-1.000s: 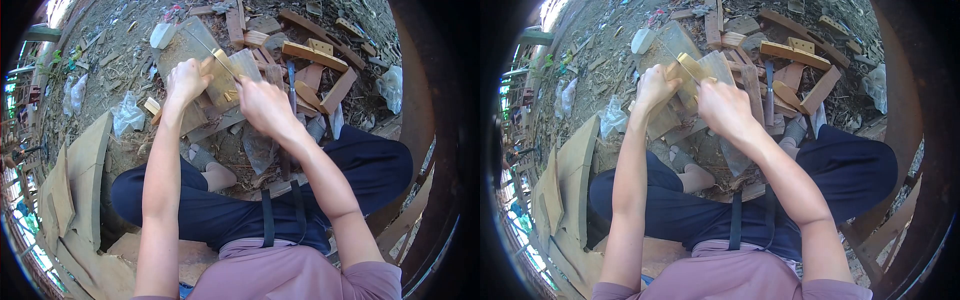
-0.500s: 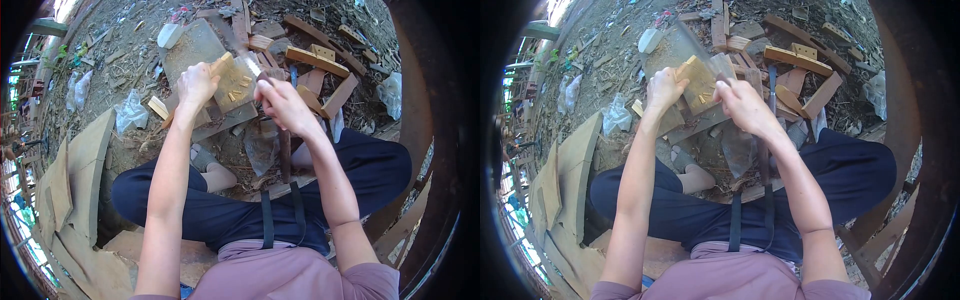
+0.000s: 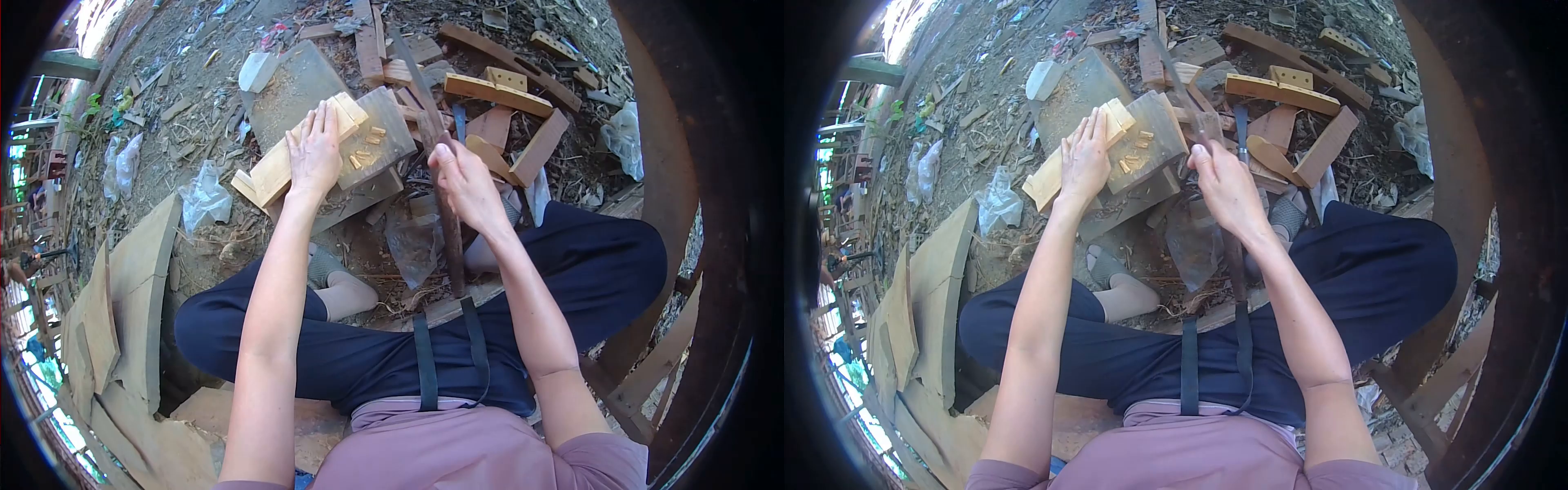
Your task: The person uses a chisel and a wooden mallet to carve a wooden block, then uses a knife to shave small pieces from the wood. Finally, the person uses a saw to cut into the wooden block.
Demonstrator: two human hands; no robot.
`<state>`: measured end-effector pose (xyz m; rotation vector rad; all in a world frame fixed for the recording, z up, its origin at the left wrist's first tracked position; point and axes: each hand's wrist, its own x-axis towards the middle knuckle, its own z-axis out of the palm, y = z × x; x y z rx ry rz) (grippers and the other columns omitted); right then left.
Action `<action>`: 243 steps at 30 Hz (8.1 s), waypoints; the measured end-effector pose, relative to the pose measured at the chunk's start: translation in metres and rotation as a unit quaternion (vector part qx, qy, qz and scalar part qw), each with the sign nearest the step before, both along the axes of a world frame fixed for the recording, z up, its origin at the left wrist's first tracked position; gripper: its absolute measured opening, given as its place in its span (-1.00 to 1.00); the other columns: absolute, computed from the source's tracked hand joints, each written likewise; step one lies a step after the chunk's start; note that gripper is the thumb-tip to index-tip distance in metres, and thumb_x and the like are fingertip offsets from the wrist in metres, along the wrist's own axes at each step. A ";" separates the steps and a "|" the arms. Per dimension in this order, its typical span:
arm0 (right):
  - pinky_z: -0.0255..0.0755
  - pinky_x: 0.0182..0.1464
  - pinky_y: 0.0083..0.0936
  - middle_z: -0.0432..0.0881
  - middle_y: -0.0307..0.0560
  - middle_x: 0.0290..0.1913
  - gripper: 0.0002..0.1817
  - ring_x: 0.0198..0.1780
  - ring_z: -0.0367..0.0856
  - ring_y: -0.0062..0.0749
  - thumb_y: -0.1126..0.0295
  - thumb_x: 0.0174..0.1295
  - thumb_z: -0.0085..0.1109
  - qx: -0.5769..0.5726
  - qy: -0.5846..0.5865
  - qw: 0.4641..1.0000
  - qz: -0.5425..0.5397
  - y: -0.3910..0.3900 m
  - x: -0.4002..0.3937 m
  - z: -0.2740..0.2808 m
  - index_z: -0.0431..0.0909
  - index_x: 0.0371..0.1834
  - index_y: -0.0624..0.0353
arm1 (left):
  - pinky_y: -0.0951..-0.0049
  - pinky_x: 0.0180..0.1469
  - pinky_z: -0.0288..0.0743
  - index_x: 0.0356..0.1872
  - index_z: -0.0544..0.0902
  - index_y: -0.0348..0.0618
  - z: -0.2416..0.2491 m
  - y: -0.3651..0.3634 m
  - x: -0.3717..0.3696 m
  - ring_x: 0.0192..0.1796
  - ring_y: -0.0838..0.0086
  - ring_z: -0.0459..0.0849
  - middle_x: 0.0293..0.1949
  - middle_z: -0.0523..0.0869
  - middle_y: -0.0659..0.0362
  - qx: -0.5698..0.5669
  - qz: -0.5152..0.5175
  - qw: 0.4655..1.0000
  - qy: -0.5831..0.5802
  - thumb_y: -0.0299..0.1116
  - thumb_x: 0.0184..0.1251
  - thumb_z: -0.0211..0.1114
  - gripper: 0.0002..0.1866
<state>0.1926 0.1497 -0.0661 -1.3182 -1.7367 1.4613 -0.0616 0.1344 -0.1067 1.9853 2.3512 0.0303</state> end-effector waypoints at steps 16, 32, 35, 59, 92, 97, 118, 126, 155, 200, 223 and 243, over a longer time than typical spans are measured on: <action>0.31 -0.56 -0.47 0.40 -0.24 -0.63 -0.60 -0.69 0.39 -0.56 0.11 0.55 -0.17 -0.026 0.029 0.999 -0.032 -0.005 0.000 0.006 0.49 -0.22 0.24 | 0.03 0.59 -0.32 0.46 -0.07 -0.61 -0.027 -0.051 0.111 0.59 -0.15 -0.13 0.51 -0.06 -0.40 0.198 0.106 0.963 -0.149 -0.13 0.38 0.20 -0.08; 0.42 -0.15 -0.03 0.61 0.28 -0.34 -0.59 -0.24 0.60 0.27 0.07 0.53 -0.20 0.079 -0.053 0.995 -0.026 -0.007 0.002 -0.008 0.49 -0.07 0.22 | -0.03 0.47 0.06 0.39 0.38 -0.06 -0.010 0.015 -0.031 0.42 0.09 0.34 0.32 0.48 -0.04 0.276 0.065 0.956 -0.074 -0.12 0.51 0.03 -0.49; 0.40 -0.05 0.11 0.64 0.40 -0.21 -0.60 -0.09 0.59 0.35 0.11 0.52 -0.19 0.088 -0.092 0.992 -0.010 -0.017 -0.007 -0.006 0.47 -0.01 0.25 | -0.10 0.45 0.04 0.39 0.38 -0.07 -0.014 0.016 -0.044 0.39 0.08 0.37 0.29 0.51 -0.03 0.028 0.119 0.984 -0.130 0.01 0.53 -0.06 -0.45; 0.48 -0.63 -0.23 0.60 0.01 -0.70 -0.76 -0.66 0.64 -0.07 0.21 0.46 -0.03 0.313 -0.318 0.892 0.072 -0.039 -0.036 -0.043 0.40 -0.31 0.11 | -0.38 0.44 -0.15 0.24 0.49 0.00 -0.032 0.018 0.021 0.29 0.17 0.46 0.14 0.59 0.11 0.135 0.201 0.969 -0.040 -0.13 0.46 -0.04 -0.57; 0.60 -0.44 -0.12 0.65 0.14 -0.59 -0.71 -0.51 0.71 0.05 0.25 0.42 -0.03 0.256 -0.294 0.918 0.069 -0.027 -0.061 -0.029 0.50 -0.40 0.21 | -0.27 0.40 -0.01 0.10 0.52 -0.09 -0.038 0.018 0.018 0.21 0.11 0.50 0.11 0.59 0.07 0.153 0.174 0.972 -0.025 -0.16 0.46 -0.04 -0.65; 0.60 -0.40 -0.10 0.67 0.18 -0.54 -0.69 -0.46 0.72 0.07 0.25 0.43 -0.07 0.188 -0.334 0.917 0.108 -0.038 -0.047 -0.017 0.53 -0.34 0.24 | -0.17 0.40 0.05 0.19 0.49 -0.04 -0.030 0.016 0.022 0.22 0.14 0.50 0.16 0.58 0.10 0.120 0.177 0.977 -0.009 -0.14 0.50 -0.11 -0.61; 0.61 -0.42 -0.13 0.67 0.21 -0.55 -0.74 -0.47 0.74 0.05 0.32 0.38 -0.06 0.201 -0.348 0.907 0.127 -0.036 -0.048 -0.018 0.51 -0.37 0.25 | -0.18 0.38 0.04 0.09 0.52 -0.06 -0.031 0.016 0.022 0.19 0.15 0.51 0.05 0.61 0.08 0.165 0.180 0.970 -0.020 -0.16 0.45 -0.04 -0.66; 0.61 -0.39 -0.11 0.68 0.21 -0.53 -0.68 -0.45 0.73 0.08 0.26 0.43 -0.07 0.204 -0.338 0.911 0.118 -0.034 -0.044 -0.012 0.52 -0.35 0.28 | -0.16 0.39 0.03 0.09 0.53 -0.07 -0.030 0.020 0.023 0.16 0.19 0.51 0.05 0.61 0.10 0.148 0.194 0.970 -0.012 -0.16 0.48 -0.05 -0.66; 0.60 -0.22 -0.01 0.69 0.28 -0.42 -0.63 -0.32 0.73 0.17 0.24 0.43 -0.13 0.181 -0.303 0.928 0.122 0.007 -0.088 -0.013 0.59 -0.35 0.28 | -0.17 0.38 0.04 0.08 0.54 -0.08 -0.032 0.021 0.024 0.15 0.19 0.53 0.02 0.61 0.11 0.175 0.203 0.963 -0.029 -0.19 0.45 0.00 -0.68; 0.57 -0.09 0.03 0.70 0.37 -0.26 -0.61 -0.15 0.71 0.25 0.26 0.40 -0.16 0.130 -0.319 0.921 0.182 0.037 -0.114 -0.005 0.64 -0.26 0.31 | -0.19 0.40 0.03 0.02 0.56 -0.07 -0.026 0.021 0.027 0.17 0.21 0.53 0.01 0.62 0.13 0.154 0.212 0.965 -0.033 -0.17 0.48 -0.03 -0.70; 0.52 -0.03 0.11 0.67 0.41 -0.26 -0.55 -0.11 0.67 0.33 0.18 0.47 -0.21 0.105 -0.341 0.911 0.207 0.041 -0.115 0.000 0.59 -0.16 0.36 | -0.20 0.39 0.03 0.04 0.55 -0.08 -0.028 0.020 0.026 0.16 0.21 0.52 0.02 0.61 0.14 0.161 0.215 0.963 -0.028 -0.17 0.45 0.02 -0.69; 0.49 -0.02 0.11 0.65 0.45 -0.23 -0.56 -0.10 0.63 0.37 0.15 0.49 -0.23 0.070 -0.379 0.905 0.177 -0.008 -0.062 0.017 0.55 -0.09 0.32 | -0.12 0.39 0.06 0.03 0.55 -0.07 -0.024 0.020 0.031 0.13 0.24 0.55 -0.04 0.62 0.14 0.172 0.233 0.955 -0.063 -0.19 0.47 0.00 -0.70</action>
